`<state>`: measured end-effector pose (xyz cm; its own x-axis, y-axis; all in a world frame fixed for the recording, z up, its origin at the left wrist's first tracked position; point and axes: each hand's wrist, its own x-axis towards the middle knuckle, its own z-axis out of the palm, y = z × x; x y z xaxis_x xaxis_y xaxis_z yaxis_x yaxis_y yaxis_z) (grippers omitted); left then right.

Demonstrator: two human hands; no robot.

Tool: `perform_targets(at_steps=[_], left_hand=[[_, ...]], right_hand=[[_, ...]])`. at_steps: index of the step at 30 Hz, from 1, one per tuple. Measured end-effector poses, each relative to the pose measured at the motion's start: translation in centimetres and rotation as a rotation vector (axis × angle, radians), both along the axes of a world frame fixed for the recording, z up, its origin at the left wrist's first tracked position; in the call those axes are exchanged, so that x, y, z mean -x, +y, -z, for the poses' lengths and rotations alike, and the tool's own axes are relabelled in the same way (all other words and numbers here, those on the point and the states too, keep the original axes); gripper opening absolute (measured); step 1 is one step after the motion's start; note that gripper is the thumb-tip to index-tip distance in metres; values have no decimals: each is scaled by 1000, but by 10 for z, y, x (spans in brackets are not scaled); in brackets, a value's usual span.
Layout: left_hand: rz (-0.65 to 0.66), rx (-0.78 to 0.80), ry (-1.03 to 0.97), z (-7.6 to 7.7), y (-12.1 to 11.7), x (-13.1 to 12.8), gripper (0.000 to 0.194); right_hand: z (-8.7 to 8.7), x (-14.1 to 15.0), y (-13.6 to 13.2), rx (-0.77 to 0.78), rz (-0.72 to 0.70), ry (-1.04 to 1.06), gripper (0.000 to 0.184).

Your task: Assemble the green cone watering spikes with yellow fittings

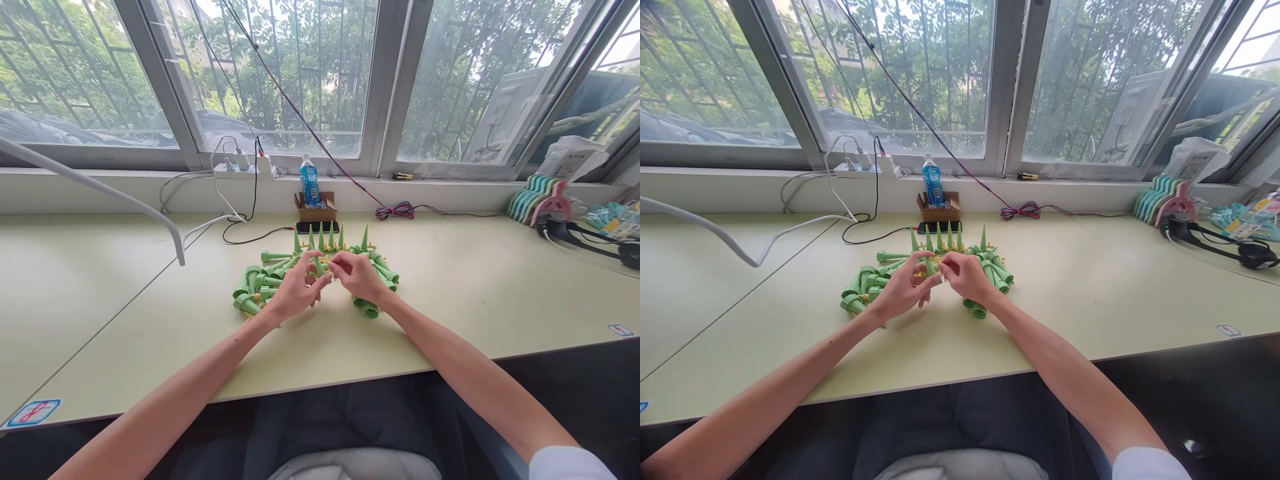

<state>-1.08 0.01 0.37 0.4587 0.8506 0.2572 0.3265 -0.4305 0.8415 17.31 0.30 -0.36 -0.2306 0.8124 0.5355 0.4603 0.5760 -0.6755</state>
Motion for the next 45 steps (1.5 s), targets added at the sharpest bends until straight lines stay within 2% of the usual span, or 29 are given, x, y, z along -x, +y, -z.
perform_targets(at_steps=[7, 17, 31, 39, 43, 45], left_hand=[[54, 12, -25, 1, 0, 0, 51], [-11, -110, 48, 3, -1, 0, 50], [-19, -240, 25, 8, 1, -1, 70], [-39, -237, -50, 13, 1, -3, 76], [-98, -285, -55, 17, 1, -4, 83], [-141, -294, -25, 18, 2, -5, 76]], right_hand=[[-1, -1, 0, -16, 17, 0, 23], [0, -1, 0, -15, -1, 5, 22], [2, -1, 3, 3, 0, 30, 23], [4, 1, 3, -14, -1, 32, 23], [5, 1, 3, -21, 0, 39, 23], [6, 1, 3, -21, 3, 42, 23]])
